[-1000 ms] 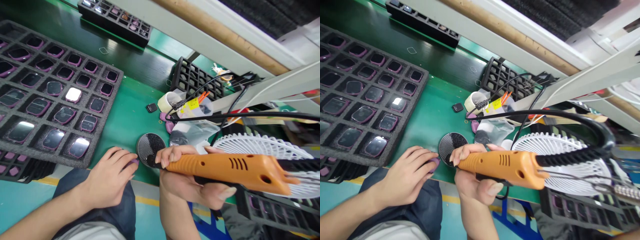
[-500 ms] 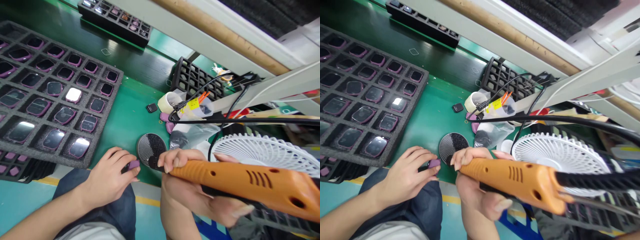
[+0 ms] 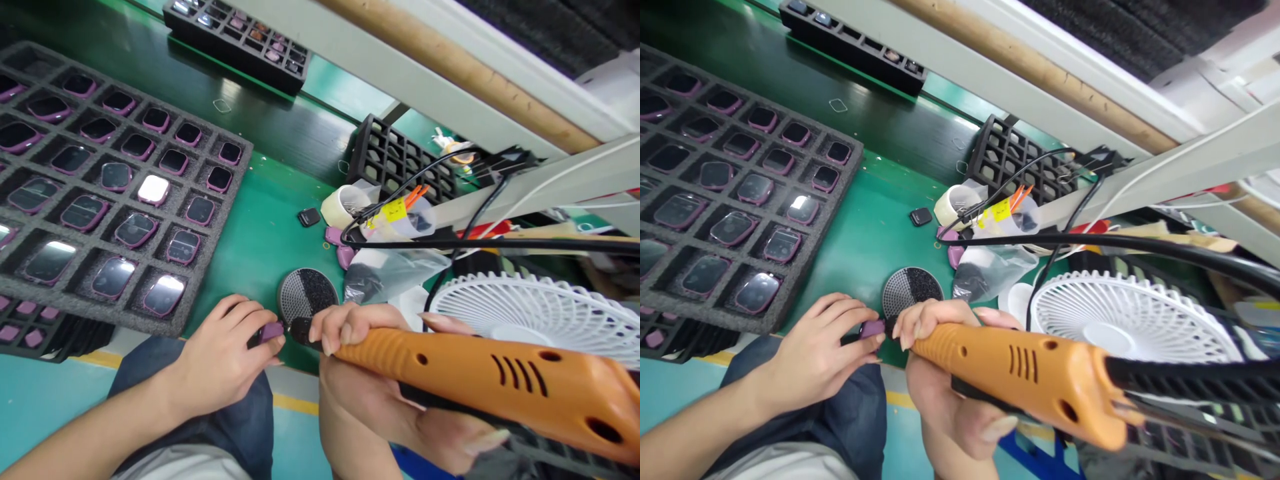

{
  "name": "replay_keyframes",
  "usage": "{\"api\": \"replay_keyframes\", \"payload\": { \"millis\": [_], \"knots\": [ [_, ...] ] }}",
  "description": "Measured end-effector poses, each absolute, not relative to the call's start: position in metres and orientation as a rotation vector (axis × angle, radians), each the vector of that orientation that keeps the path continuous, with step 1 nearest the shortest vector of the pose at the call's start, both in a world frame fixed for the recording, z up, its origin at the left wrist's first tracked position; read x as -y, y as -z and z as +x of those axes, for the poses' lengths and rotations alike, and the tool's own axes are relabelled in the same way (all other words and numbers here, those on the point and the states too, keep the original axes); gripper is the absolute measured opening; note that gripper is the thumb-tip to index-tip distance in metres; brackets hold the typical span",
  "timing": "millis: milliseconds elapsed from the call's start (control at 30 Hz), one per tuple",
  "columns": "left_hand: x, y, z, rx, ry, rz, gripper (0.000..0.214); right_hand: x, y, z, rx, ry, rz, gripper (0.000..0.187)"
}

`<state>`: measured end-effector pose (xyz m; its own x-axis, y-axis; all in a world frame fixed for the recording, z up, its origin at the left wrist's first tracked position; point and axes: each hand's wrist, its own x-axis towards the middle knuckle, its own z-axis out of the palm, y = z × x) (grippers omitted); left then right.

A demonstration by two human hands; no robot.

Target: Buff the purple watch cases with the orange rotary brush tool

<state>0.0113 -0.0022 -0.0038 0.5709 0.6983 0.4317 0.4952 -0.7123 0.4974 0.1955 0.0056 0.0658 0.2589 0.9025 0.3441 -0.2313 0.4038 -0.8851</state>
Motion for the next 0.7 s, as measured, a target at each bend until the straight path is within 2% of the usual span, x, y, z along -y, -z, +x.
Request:
{"api": "replay_keyframes", "payload": {
  "millis": [700],
  "knots": [
    [0.0032,0.0037,0.0117,-0.983,-0.859,2.444,0.014,-0.0106,-0.0572,0.1873,1.100,-0.866,-0.811,0.052]
  ]
}}
